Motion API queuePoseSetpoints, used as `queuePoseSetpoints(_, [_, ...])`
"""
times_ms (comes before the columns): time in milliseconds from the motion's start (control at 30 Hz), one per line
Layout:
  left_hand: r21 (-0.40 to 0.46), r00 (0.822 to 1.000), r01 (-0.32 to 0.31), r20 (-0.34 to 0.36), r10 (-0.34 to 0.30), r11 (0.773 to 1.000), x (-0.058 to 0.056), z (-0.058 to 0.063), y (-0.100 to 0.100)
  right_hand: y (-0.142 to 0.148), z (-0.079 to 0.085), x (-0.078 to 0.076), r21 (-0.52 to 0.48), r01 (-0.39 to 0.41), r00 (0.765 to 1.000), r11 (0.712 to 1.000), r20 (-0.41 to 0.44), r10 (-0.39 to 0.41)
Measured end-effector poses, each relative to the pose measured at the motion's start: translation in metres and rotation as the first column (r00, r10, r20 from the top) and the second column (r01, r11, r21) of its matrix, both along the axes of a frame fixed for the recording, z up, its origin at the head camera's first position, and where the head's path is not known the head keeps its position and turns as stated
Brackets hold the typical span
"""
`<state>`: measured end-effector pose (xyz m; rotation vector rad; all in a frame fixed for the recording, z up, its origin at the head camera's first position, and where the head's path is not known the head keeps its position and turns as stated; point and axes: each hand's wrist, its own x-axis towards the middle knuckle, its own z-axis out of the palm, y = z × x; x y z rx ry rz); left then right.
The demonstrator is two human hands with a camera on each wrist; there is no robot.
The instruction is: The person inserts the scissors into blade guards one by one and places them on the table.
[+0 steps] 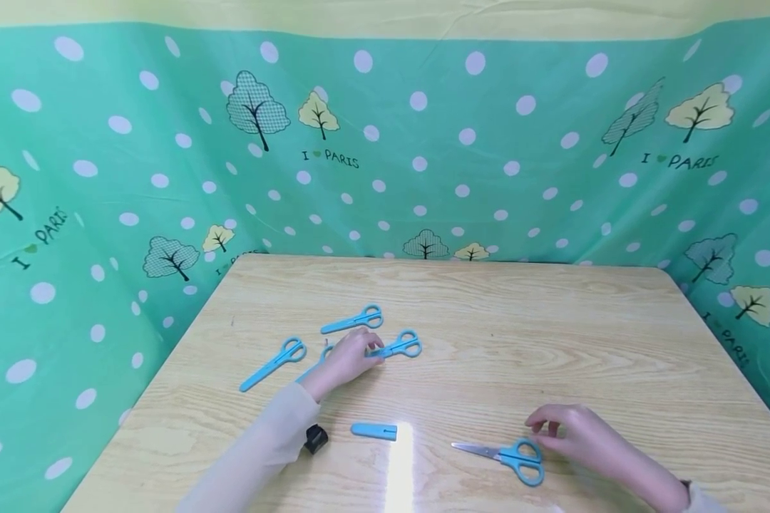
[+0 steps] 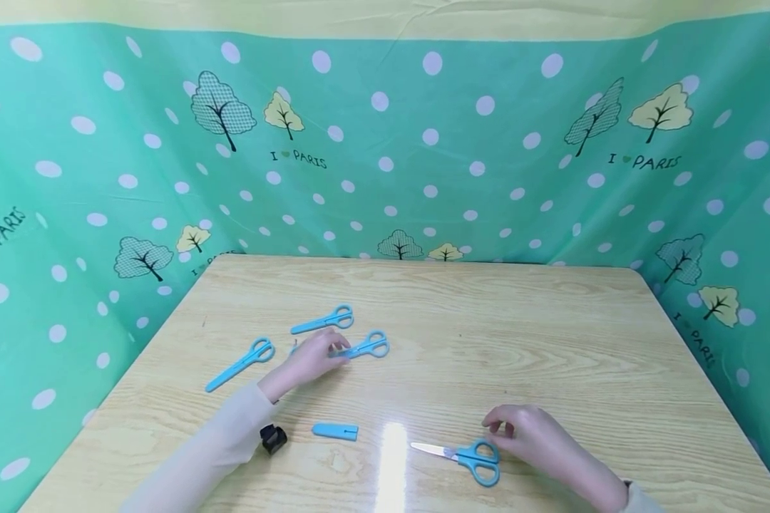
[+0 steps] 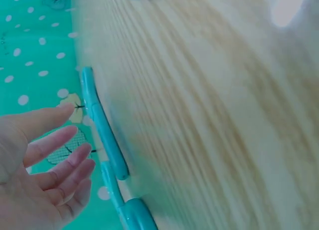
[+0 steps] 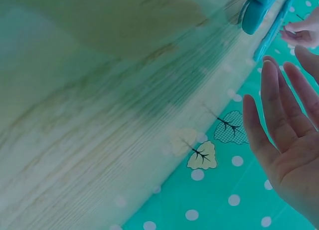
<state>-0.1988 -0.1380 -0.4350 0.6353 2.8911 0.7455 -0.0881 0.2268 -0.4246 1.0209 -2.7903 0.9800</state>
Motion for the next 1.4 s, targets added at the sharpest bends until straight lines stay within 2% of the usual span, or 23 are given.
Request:
queuePoseSetpoints(167, [0.023,0.998,0.052,0.039,-0.052,0.998,0.012,0.008,-0.002,-0.002,0.002,0.000,0.031,0.005,0.999,1.000,0.054,-0.007])
queuePoseSetpoints(333, [0.013,0.993,0.114,0.042,-0.114,0.993,0.024,0.013,0.000,-0.003,0.001,0.003,0.012,-0.015,0.998,1.000,0.054,0.014])
queuePoseSetpoints(467, [0.022,0.987,0.155,0.036,-0.155,0.988,0.032,0.014,0.003,-0.005,-0.002,0.005,-0.024,-0.046,0.998,0.999,0.030,0.047])
queuePoseSetpoints(667, [0.029,0.974,0.220,0.054,-0.221,0.975,0.043,0.014,0.005,-0.008,-0.002,0.009,-0.010,-0.028,0.998,1.000,0.064,0.029])
queuePoseSetpoints(900, [0.016,0.960,0.252,0.125,-0.252,0.968,0.055,0.017,0.006,-0.010,-0.003,0.013,0.009,-0.015,0.998,1.000,0.065,0.014])
queuePoseSetpoints(1167, [-0.015,0.952,0.264,0.163,-0.259,0.964,0.063,0.013,0.004,-0.011,-0.005,0.015,0.016,-0.030,0.997,0.999,0.068,0.029])
queuePoseSetpoints(1400, [-0.034,0.945,0.283,0.178,-0.273,0.958,0.069,0.012,0.001,-0.010,-0.005,0.016,0.062,-0.004,0.986,0.998,0.169,-0.006])
